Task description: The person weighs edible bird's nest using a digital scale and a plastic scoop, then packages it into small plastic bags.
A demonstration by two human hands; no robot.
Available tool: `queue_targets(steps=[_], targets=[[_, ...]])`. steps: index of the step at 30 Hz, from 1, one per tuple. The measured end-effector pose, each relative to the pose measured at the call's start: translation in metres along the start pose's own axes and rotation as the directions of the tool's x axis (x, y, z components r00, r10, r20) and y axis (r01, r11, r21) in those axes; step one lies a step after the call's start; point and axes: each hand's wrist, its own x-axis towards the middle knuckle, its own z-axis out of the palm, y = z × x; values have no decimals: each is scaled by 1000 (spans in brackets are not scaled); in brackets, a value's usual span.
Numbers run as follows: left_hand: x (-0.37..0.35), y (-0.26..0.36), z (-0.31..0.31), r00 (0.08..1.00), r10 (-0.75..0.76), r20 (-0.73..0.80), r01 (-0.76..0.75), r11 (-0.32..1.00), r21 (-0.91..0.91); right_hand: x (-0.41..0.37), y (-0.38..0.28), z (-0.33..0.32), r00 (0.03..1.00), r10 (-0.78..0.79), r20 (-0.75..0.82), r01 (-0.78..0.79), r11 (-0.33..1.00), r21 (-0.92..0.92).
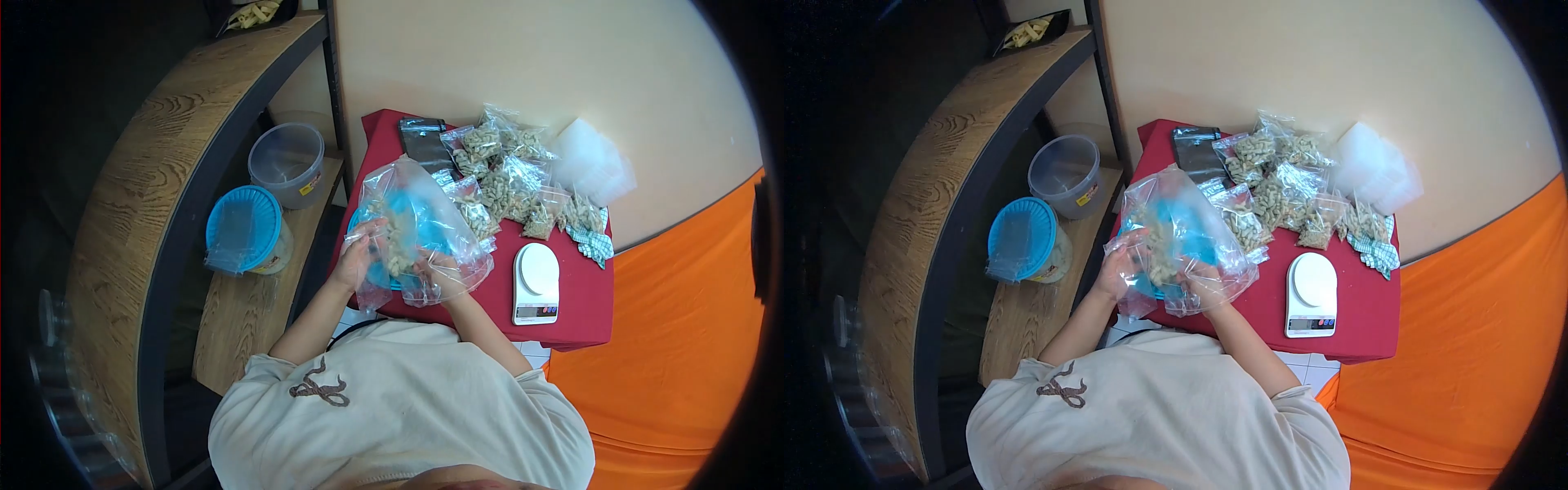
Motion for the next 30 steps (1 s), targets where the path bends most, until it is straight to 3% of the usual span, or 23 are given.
queue_targets(steps=[2, 6, 12, 14, 16, 17, 19, 22, 23, 25, 26, 28, 29, 30], targets=[[-1, 9, -3, 997, 38, 74, -42, 998, 56, 0, 5, -10, 994, -30, 100, 20, 995, 100], [-5, 20, -11, 998, 55, 22, -57, 992, 108, -2, 1, -26, 997, 6, 81, -11, 998, 62], [-8, 19, -8, 996, 91, -24, -88, 988, 124, -27, -12, -46, 994, -63, -94, 58, 997, -53], [-9, 20, -5, 992, 95, -82, -79, 981, 176, -40, -22, -63, 993, 114, 11, -112, 988, -109], [-13, 29, 13, 987, 53, -151, -31, 988, 148, -44, -19, -81, 990, 137, 30, -132, 980, -149], [-15, 32, 18, 962, 41, -268, 21, 974, 224, -46, -18, -90, 985, 164, 49, -153, 971, -182], [-19, 34, 18, 902, 32, -430, 129, 931, 341, -53, -25, -97, 990, 135, 46, -126, 979, -160], [-32, 48, 39, 872, 137, -470, 77, 909, 409, -67, -34, -113, 995, 87, 48, -81, 990, -119], [-35, 49, 43, 871, 135, -472, 83, 907, 413, -71, -36, -120, 994, 79, 74, -67, 987, -148], [-39, 51, 56, 810, 492, -318, -199, 742, 641, -75, -37, -139, 986, 117, 115, -94, 977, -192], [-43, 51, 67, 809, 493, -319, -196, 738, 645, -79, -39, -146, 986, 119, 120, -95, 978, -188], [-51, 55, 100, 788, 585, -195, -329, 666, 669, -89, -53, -156, 985, 149, 91, -129, 973, -192], [-52, 52, 113, 784, 614, -92, -388, 599, 700, -89, -47, -172, 970, 235, 68, -218, 957, -191], [-54, 47, 128, 781, 619, -90, -390, 594, 704, -93, -48, -184, 970, 232, 74, -214, 958, -190]])
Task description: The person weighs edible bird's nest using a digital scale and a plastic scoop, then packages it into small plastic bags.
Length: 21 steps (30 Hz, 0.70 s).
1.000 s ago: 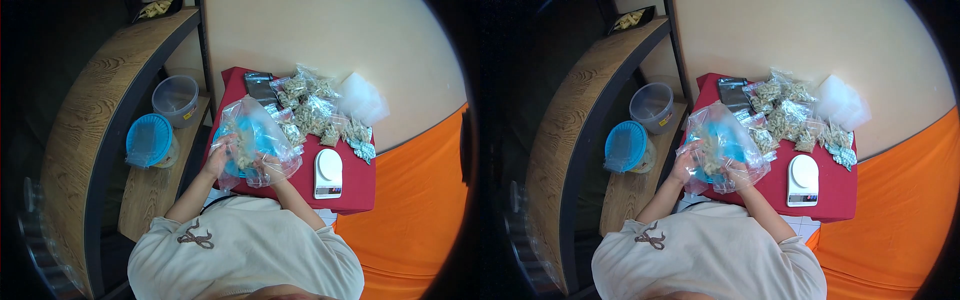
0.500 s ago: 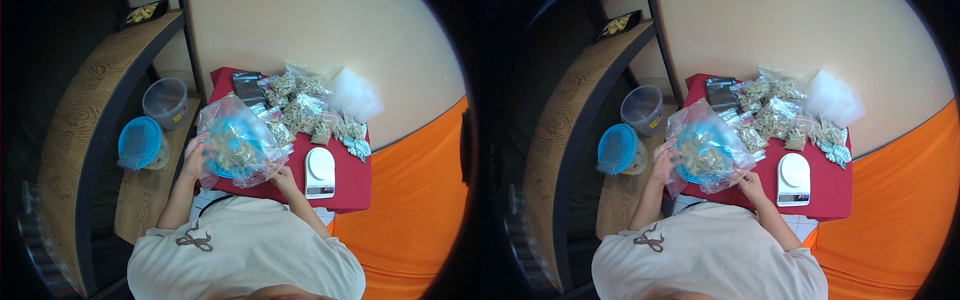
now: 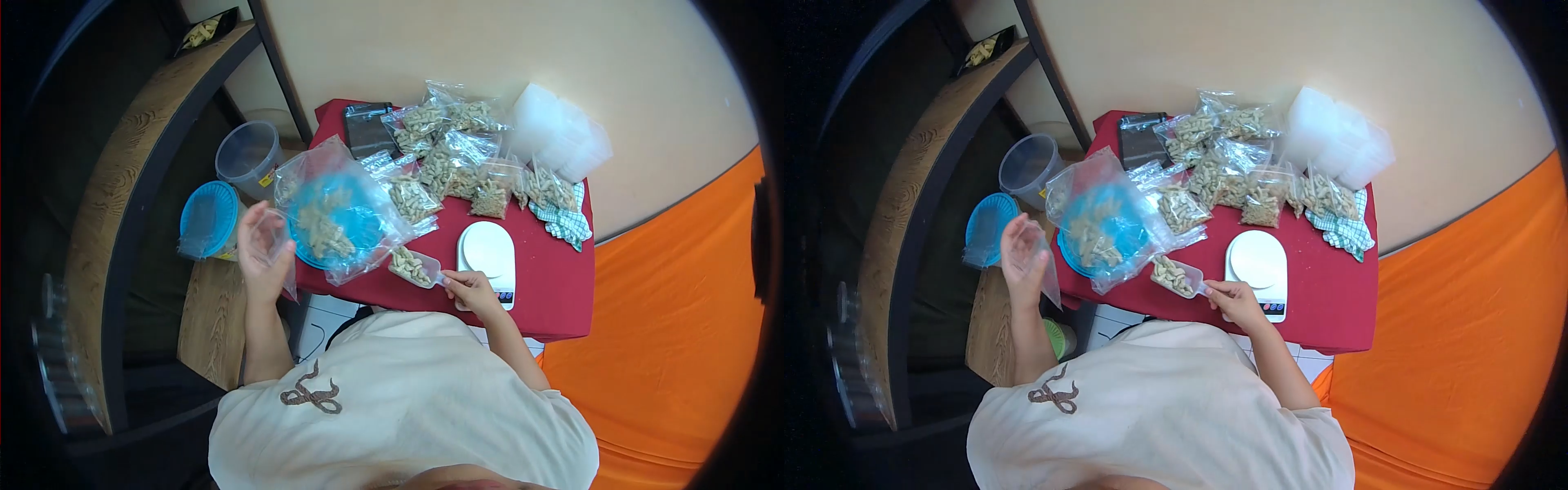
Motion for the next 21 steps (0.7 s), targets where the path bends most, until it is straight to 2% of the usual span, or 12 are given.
queue_targets(steps=[2, 3, 5, 7, 8, 9, 11, 12, 15, 16, 19, 21], targets=[[-13, 17, 28, 978, 102, 180, -119, 989, 84, -9, 3, -22, 998, -58, -12, 57, 997, -54], [-16, 28, 42, 978, 108, 178, -125, 989, 85, -14, 4, -35, 997, -77, -23, 75, 995, -66], [-22, 48, 72, 861, 213, 462, -406, 835, 372, -32, -8, -57, 991, -123, -46, 120, 990, -77], [-30, 53, 106, 836, 181, 519, -416, 826, 381, -51, -23, -77, 977, -186, -102, 180, 981, -67], [-33, 56, 122, 806, 144, 573, -425, 816, 392, -63, -35, -90, 978, -195, -74, 190, 979, -68], [-37, 56, 136, 800, 154, 580, -435, 815, 382, -74, -45, -100, 974, -216, -72, 212, 975, -62], [-42, 50, 163, 718, 166, 676, -559, 717, 417, -93, -64, -118, 969, -234, -84, 226, 970, -94], [-45, 49, 174, 706, 180, 685, -572, 715, 402, -100, -71, -125, 964, -245, -99, 237, 967, -91], [-54, 49, 203, 677, 96, 730, -593, 659, 463, -118, -90, -142, 964, -266, -13, 261, 955, -139], [-55, 49, 211, 668, 110, 736, -604, 658, 450, -123, -97, -145, 961, -277, -25, 271, 953, -139], [-57, 48, 230, 653, 122, 747, -619, 654, 434, -125, -106, -155, 957, -272, 98, 288, 928, -238], [-59, 50, 239, 640, 131, 757, -633, 649, 423, -120, -106, -159, 952, -293, 90, 307, 915, -263]])
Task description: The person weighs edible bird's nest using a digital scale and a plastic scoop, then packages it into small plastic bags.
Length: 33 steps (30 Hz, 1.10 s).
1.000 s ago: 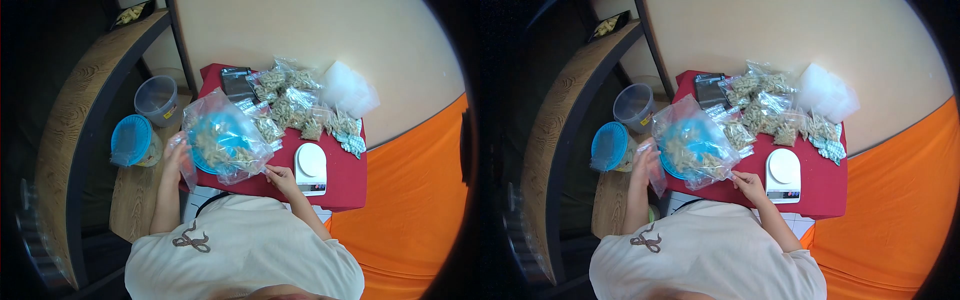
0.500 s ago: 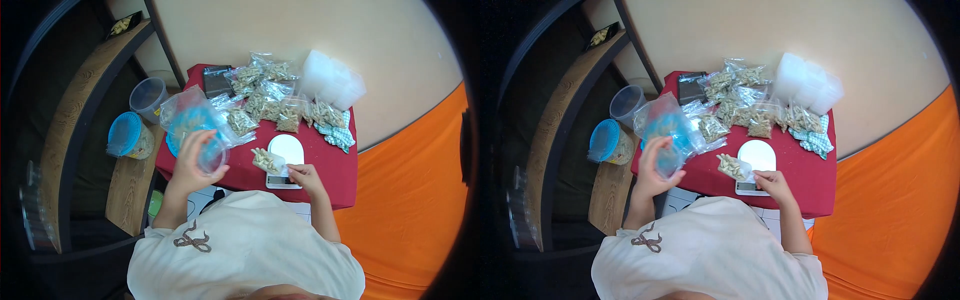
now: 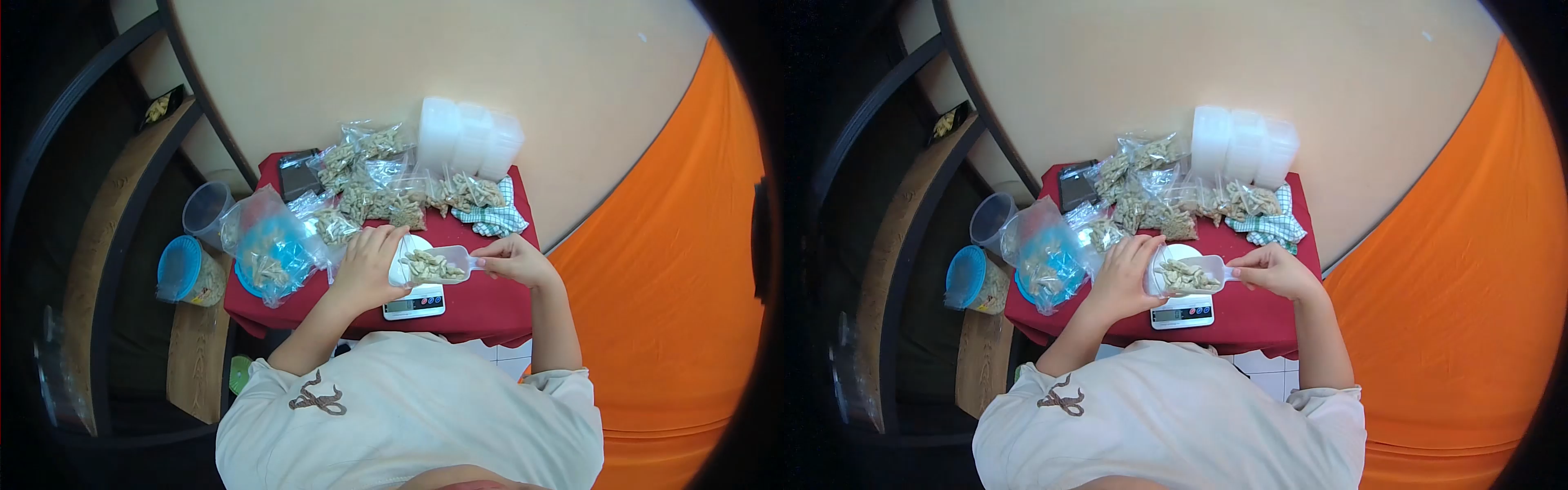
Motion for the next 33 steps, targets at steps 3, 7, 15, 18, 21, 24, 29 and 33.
queue_targets(steps=[3, 7, 15, 18, 21, 24, 29, 33], targets=[[5, 9, 5, 999, 33, -3, -33, 999, 6, 8, 1, -11, 1000, -24, -5, 24, 997, -72], [9, 13, 18, 998, 70, -5, -70, 998, -10, 17, -13, -19, 998, 23, 52, -11, 975, -221], [28, 15, 32, 995, 26, -96, -37, 993, -115, 51, -65, -24, 990, -7, 141, 89, 808, -582], [34, 15, 32, 978, 12, -206, -37, 992, -119, 54, -105, -12, 989, 57, 137, 70, 635, -769], [38, 14, 31, 961, 33, -275, -74, 987, -142, 49, -148, 8, 976, 95, 195, 136, 427, -894], [39, 15, 30, 949, 11, -316, -85, 971, -223, 47, -172, 27, 979, 117, 167, 126, 295, -947], [37, 16, 27, 912, 36, -410, -178, 932, -314, 30, -208, 54, 981, 104, 163, 164, -4, -986], [33, 9, 30, 908, 31, -417, -218, 886, -409, 20, -213, 62, 984, 13, 177, 176, 25, -984]])
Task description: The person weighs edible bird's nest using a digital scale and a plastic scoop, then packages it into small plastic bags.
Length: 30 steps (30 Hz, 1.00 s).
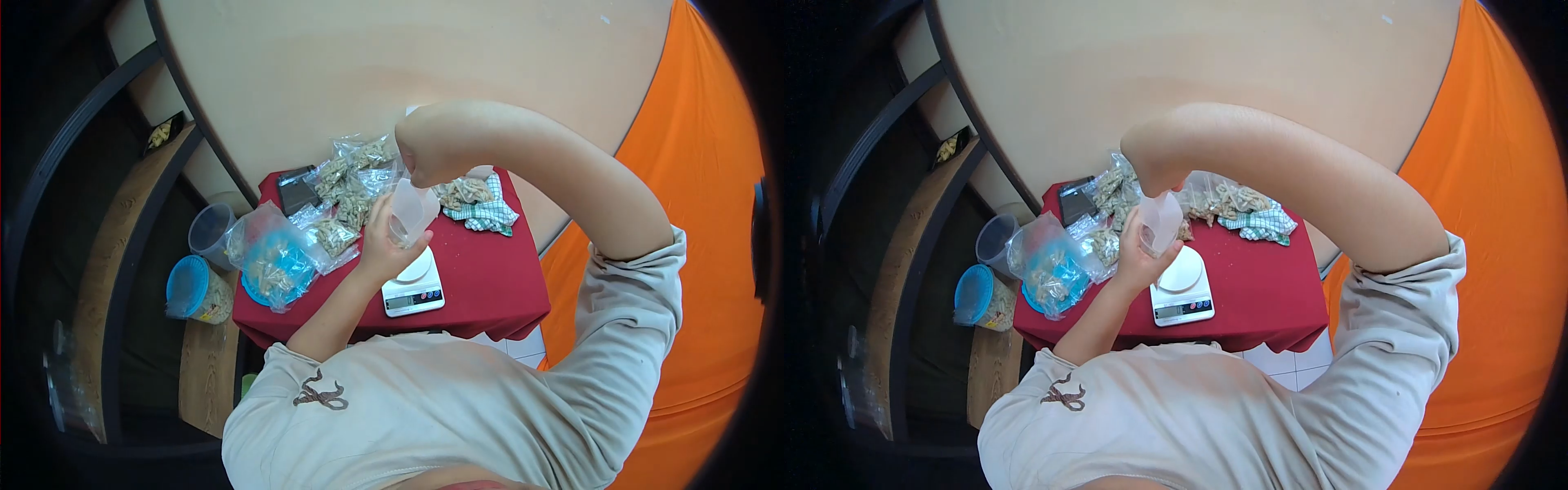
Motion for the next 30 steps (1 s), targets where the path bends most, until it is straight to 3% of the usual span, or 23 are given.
queue_targets(steps=[2, 5, 7, 9, 10, 12, 13, 14, 17, 19, 20, 23, 24, 26, 28, 30], targets=[[-6, -7, 1, 991, -129, -17, 122, 969, -217, 1, 0, 6, 999, -29, -46, 29, 1000, 3], [-15, -23, -2, 982, -188, 26, 187, 940, -284, -1, 8, 6, 999, 36, 18, -36, 999, 18], [-17, -26, -6, 977, -210, 27, 207, 924, -321, -4, 27, 10, 996, -16, -87, 44, 943, 330], [-18, -26, -12, 946, -285, 156, 320, 735, -598, -6, 37, 15, 997, 16, -75, 17, 906, 422], [-18, -25, -14, 944, -293, 154, 324, 733, -598, -8, 42, 19, 996, 55, -67, -13, 861, 508], [-16, -21, -19, 891, -428, 152, 390, 550, -739, -8, 55, 34, 995, 82, -51, -34, 789, 614], [-17, -24, -19, 836, -544, 72, 432, 570, -699, -8, 62, 44, 991, 117, -60, -40, 704, 709], [-20, -29, -20, 836, -545, 70, 431, 572, -698, -9, 70, 55, 986, 153, -67, -41, 608, 793], [-27, -51, -21, 804, -591, 69, 446, 521, -728, -24, 78, 82, 978, 194, -73, -41, 528, 848], [-27, -64, -18, 671, -702, 239, 553, 258, -793, -37, 83, 100, 973, 218, -73, -33, 447, 894], [-26, -70, -13, 670, -702, 242, 555, 258, -791, -45, 84, 107, 973, 220, -74, -33, 444, 895], [-21, -74, 9, 672, -686, 280, 389, 5, -921, -69, 86, 126, 946, 311, -92, -11, 314, 949], [-21, -72, 23, 675, -680, 285, 393, 4, -920, -77, 90, 134, 943, 318, -94, -11, 314, 949], [-23, -71, 58, 768, -620, 163, 296, 118, -948, -88, 98, 152, 923, 371, -106, 33, 199, 979], [-28, -77, 92, 793, -584, 172, 289, 112, -951, -98, 102, 173, 913, 386, -133, 71, 170, 983], [-39, -88, 122, 886, -450, 116, 300, 361, -883, -106, 102, 193, 877, 472, -93, 81, 46, 996]])
